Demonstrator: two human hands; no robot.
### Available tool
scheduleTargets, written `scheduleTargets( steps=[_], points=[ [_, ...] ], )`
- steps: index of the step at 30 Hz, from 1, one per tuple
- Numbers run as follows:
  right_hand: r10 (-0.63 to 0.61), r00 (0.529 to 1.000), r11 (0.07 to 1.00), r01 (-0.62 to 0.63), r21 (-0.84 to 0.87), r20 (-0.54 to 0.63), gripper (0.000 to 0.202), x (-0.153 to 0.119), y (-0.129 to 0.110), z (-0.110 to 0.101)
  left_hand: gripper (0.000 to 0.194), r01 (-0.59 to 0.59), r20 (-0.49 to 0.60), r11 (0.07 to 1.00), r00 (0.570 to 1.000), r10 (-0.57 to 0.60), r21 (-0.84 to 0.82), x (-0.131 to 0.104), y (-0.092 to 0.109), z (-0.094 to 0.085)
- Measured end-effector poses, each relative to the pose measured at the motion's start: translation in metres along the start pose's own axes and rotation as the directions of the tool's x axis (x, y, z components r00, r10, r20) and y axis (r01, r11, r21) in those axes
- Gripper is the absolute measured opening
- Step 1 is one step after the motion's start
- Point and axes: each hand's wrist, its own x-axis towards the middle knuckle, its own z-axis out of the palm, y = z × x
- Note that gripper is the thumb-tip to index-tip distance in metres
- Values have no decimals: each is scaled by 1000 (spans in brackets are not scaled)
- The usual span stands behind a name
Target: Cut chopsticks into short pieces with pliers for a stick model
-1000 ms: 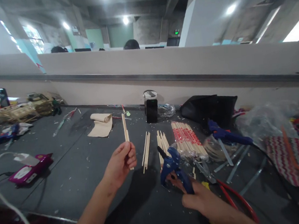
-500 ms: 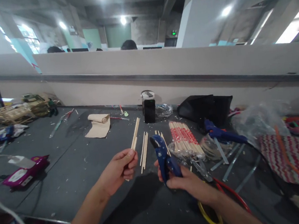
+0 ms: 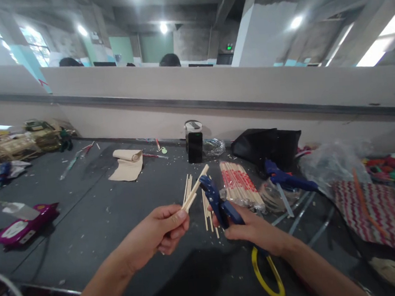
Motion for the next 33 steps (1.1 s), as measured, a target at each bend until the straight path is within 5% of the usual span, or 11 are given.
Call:
scheduleTargets(
  steps=[7,14,19,23,33],
  points=[
    [-283,957,847,214,-487,-71,56,-9,4,-7,33,28,36,995,999,-32,99,-9,1,10],
    [-408,910,718,370,-590,74,67,-21,-3,-5,33,31,104,984,993,-50,176,-14,-7,10],
    [-416,906,664,357,-657,72,67,-29,-1,-2,31,-117,-20,871,989,144,477,-19,-15,13],
    [-506,862,559,364,-745,42,73,-34,5,0,22,-243,-35,670,927,373,702,-20,-21,14],
    [-567,824,535,366,-761,-2,81,-32,9,3,17,-330,-61,570,827,560,753,-17,-39,11]
  ],
)
